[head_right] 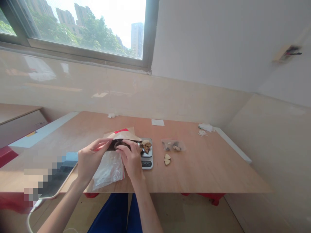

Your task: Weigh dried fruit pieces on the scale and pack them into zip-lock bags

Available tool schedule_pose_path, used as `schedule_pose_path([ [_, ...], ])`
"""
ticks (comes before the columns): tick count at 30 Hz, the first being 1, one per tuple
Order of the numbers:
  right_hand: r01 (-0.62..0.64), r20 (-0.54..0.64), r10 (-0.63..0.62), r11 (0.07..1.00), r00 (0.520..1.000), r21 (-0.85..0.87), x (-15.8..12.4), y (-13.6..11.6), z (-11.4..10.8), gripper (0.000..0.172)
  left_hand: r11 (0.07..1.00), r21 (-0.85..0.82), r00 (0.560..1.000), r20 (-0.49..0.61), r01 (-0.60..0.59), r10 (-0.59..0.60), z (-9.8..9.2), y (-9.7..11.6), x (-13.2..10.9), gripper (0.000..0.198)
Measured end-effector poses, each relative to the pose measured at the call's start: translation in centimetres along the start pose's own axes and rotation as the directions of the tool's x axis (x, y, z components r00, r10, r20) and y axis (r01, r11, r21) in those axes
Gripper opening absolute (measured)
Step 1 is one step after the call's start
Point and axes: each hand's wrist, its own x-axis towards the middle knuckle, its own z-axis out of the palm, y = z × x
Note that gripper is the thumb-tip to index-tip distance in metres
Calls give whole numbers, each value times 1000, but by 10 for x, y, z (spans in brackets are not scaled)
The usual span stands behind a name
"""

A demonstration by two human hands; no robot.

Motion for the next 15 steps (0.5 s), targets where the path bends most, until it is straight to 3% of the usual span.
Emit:
schedule_pose_path([
  [3,-24,-188,32,999,982,42,5,-2,-2,14,999,9,999,-2,39,-39,0,6,6,17],
  [6,-120,-357,171,980,918,161,10,6,-9,14,994,43,994,-40,102,-100,3,12,22,19],
  [9,-260,-390,313,948,866,185,14,27,-16,18,986,123,985,-139,115,-97,10,11,52,18],
  [11,-307,-269,312,950,911,61,17,44,-19,16,986,127,974,-212,105,-76,17,6,77,21],
  [13,-278,-42,275,950,961,-145,22,57,-19,11,989,77,959,-264,123,-99,26,-2,98,27],
  [15,-161,212,248,919,945,-360,30,64,-15,8,990,4,945,-298,144,-136,32,-10,109,36],
])
